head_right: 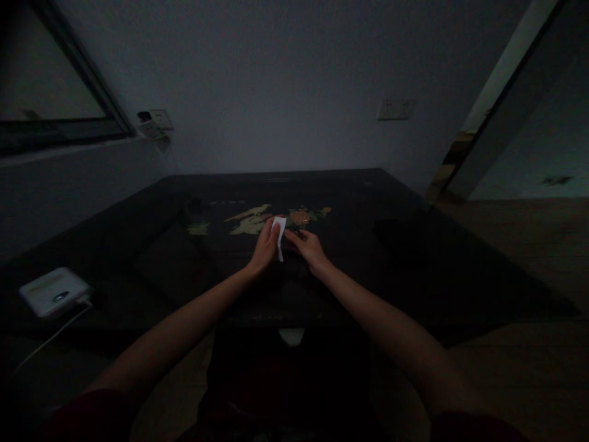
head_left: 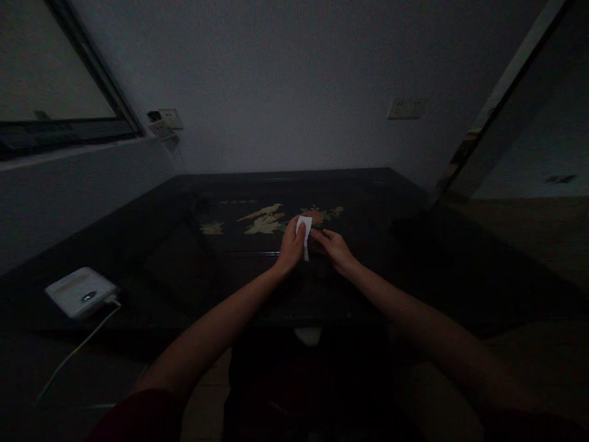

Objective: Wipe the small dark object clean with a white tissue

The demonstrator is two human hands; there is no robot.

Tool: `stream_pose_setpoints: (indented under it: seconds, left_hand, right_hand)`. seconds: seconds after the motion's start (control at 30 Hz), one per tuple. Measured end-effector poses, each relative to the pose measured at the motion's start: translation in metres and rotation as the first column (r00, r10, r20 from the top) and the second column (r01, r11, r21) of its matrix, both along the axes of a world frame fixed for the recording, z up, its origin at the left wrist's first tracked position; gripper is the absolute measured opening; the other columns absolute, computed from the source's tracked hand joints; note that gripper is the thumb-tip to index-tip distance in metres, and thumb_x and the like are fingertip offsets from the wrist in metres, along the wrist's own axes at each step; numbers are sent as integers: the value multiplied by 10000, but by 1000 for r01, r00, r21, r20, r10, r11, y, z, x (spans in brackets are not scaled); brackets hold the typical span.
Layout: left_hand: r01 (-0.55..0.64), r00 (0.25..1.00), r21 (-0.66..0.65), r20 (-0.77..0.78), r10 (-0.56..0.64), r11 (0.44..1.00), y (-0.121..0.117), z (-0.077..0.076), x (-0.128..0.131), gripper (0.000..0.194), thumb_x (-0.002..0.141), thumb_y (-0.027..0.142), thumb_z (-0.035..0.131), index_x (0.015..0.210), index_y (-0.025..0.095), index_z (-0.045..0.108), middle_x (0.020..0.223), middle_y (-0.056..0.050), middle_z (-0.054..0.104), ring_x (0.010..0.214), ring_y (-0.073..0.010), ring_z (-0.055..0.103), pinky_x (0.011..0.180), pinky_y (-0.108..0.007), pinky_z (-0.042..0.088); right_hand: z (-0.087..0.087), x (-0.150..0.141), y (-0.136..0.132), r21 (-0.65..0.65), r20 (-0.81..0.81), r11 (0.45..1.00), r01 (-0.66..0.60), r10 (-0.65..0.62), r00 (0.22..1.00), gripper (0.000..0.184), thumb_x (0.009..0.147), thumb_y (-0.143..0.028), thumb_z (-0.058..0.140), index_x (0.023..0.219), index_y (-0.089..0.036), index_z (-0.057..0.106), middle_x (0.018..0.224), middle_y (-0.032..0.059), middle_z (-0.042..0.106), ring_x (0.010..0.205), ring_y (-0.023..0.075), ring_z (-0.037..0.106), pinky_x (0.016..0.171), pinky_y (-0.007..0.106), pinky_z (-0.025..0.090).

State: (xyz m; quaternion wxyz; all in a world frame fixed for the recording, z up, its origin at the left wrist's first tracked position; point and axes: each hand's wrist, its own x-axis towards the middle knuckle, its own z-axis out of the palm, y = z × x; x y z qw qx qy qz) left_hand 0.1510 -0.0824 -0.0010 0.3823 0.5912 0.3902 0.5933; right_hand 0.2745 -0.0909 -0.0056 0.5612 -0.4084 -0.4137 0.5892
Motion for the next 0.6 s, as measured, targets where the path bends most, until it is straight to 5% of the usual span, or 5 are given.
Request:
stream_pose_setpoints:
  seconds: [0.2, 0.37, 0.6]
  left_hand:
    - [-51, 991, 78, -122, 61, 996, 3, 0, -2, 296, 913, 344, 470, 1118, 159, 576, 1188, -120, 609, 1145, -229, 543, 1039, -360, 368]
    - [50, 979, -212, 202, -6, 976, 13, -4, -1, 284, 914, 402, 465, 1030, 191, 615, 1042, -66, 678, 1007, -206, 618, 931, -334, 467]
    - [331, 808, -431, 589, -16, 840, 12, 3, 2, 311, 945, 314, 389, 1015, 147, 642, 890, -61, 717, 859, -171, 675, 866, -311, 510]
  right_hand:
    - [0, -2, -2, 2, 13, 1000, 0, 0, 1000, 338, 593, -383, 831, 803, -165, 679, 811, 24, 724, 718, 145, 671, 705, 269, 558]
    - [-1, 2, 1, -16, -1, 1000, -25, 25, 1000, 314, 640, -405, 809, 781, -160, 673, 807, 37, 716, 723, 142, 668, 725, 280, 573]
    - [0, 3, 2, -20, -40, 1000, -23, 23, 999, 315, 663, -424, 800, 776, -156, 677, 808, 36, 717, 738, 137, 669, 716, 257, 588]
